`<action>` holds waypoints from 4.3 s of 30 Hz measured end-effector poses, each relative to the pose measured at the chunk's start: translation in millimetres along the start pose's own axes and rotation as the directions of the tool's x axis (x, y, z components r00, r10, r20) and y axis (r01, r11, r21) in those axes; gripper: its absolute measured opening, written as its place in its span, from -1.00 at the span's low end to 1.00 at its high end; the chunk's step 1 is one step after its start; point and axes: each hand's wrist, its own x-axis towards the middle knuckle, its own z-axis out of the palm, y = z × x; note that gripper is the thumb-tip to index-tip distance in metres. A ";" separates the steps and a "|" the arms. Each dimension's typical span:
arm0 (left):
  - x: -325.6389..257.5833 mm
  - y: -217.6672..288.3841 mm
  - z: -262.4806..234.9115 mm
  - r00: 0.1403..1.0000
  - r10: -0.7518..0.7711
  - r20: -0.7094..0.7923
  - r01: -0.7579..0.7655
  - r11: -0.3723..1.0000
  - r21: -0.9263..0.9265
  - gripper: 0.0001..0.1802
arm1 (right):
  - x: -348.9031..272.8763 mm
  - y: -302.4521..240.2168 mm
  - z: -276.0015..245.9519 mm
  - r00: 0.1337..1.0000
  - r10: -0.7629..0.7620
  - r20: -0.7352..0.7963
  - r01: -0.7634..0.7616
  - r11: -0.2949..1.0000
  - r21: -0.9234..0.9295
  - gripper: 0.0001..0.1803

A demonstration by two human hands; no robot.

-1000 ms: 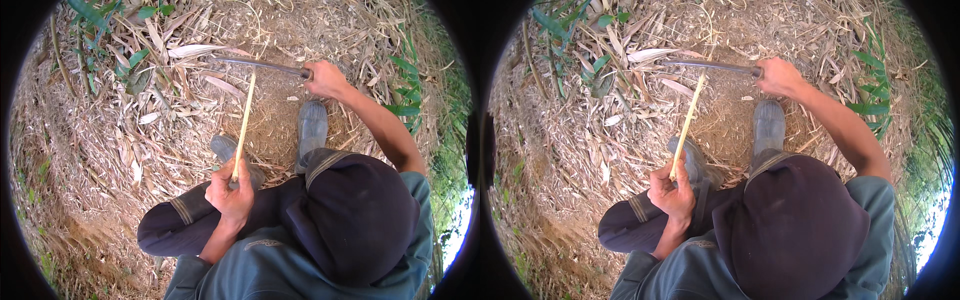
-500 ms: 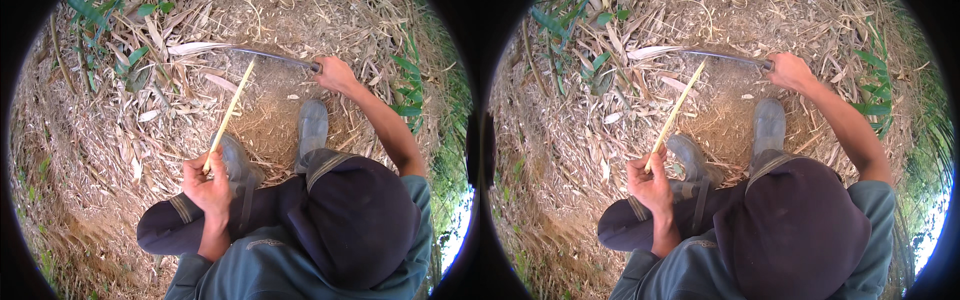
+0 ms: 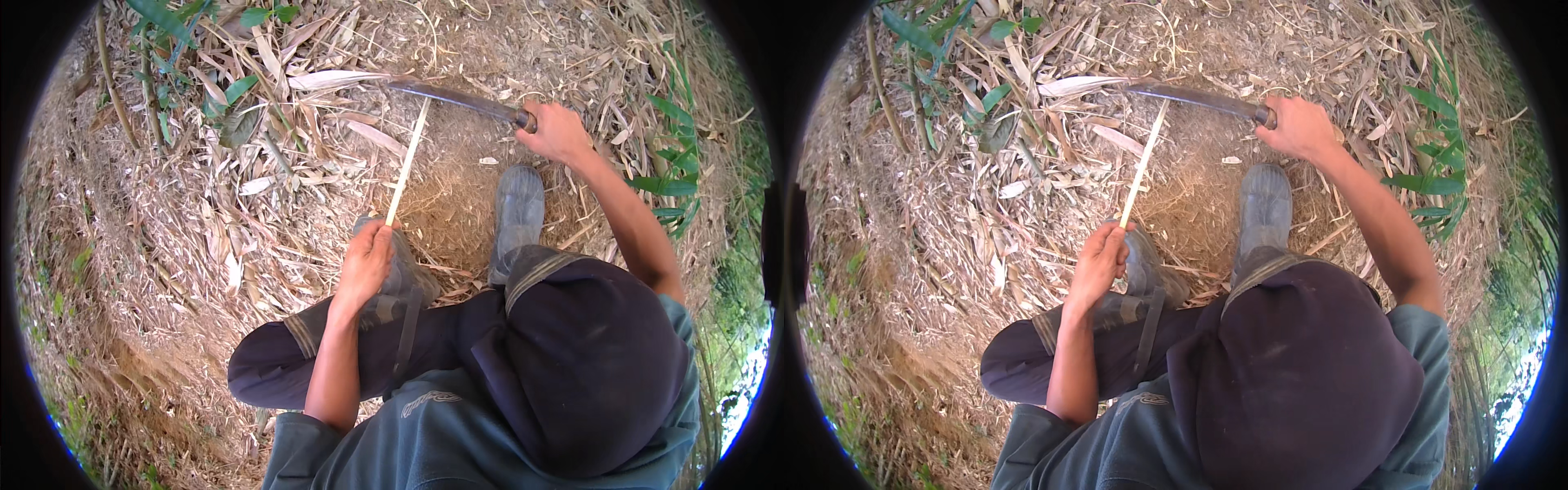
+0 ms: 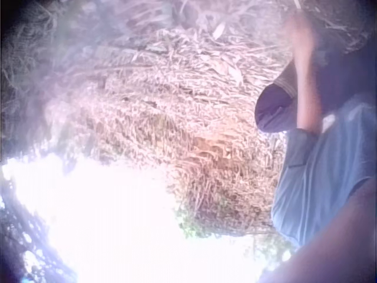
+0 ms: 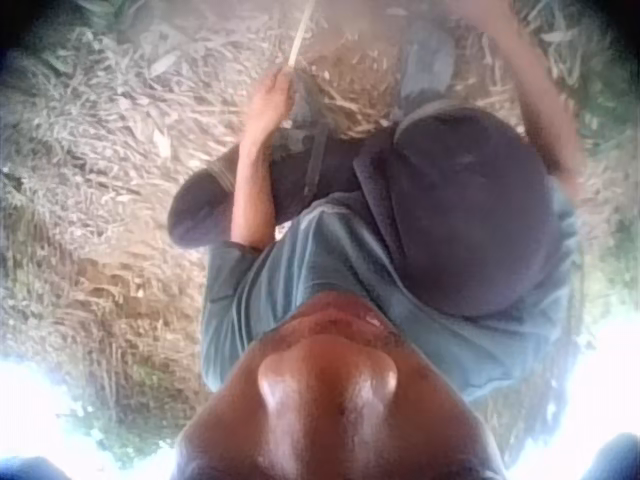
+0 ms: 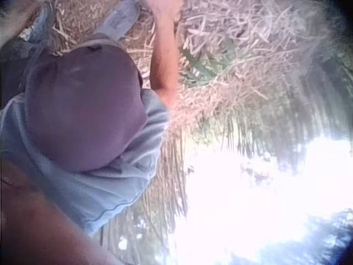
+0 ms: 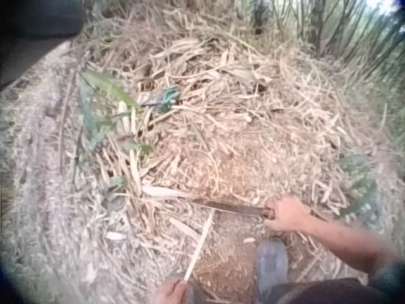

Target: The person sits on the ground in a bamboo grove and uses a large knife to split a long bamboo stalk into thin strips. They repeatedly strike the bamboo with the knife to separate the layers and then peel the resulting strips apart by hand.

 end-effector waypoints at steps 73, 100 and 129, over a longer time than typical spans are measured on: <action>39.3 168.5 -156.6 0.585 0.725 -0.364 -0.736 0.663 0.137 -0.63 | 57.7 -337.8 -185.4 0.261 -0.870 -0.419 0.687 0.472 -0.552 -0.66; -4.3 42.5 -149.0 0.675 0.508 -0.535 -0.616 0.787 -0.030 -0.63 | 71.7 -318.0 -177.2 0.510 -0.725 -0.463 0.674 0.671 -0.308 -0.60; 46.1 147.1 -163.3 0.307 0.861 -0.405 -0.514 0.508 0.692 -0.73 | 83.2 -310.3 -186.6 0.364 -0.817 -0.447 0.680 0.561 -0.472 -0.66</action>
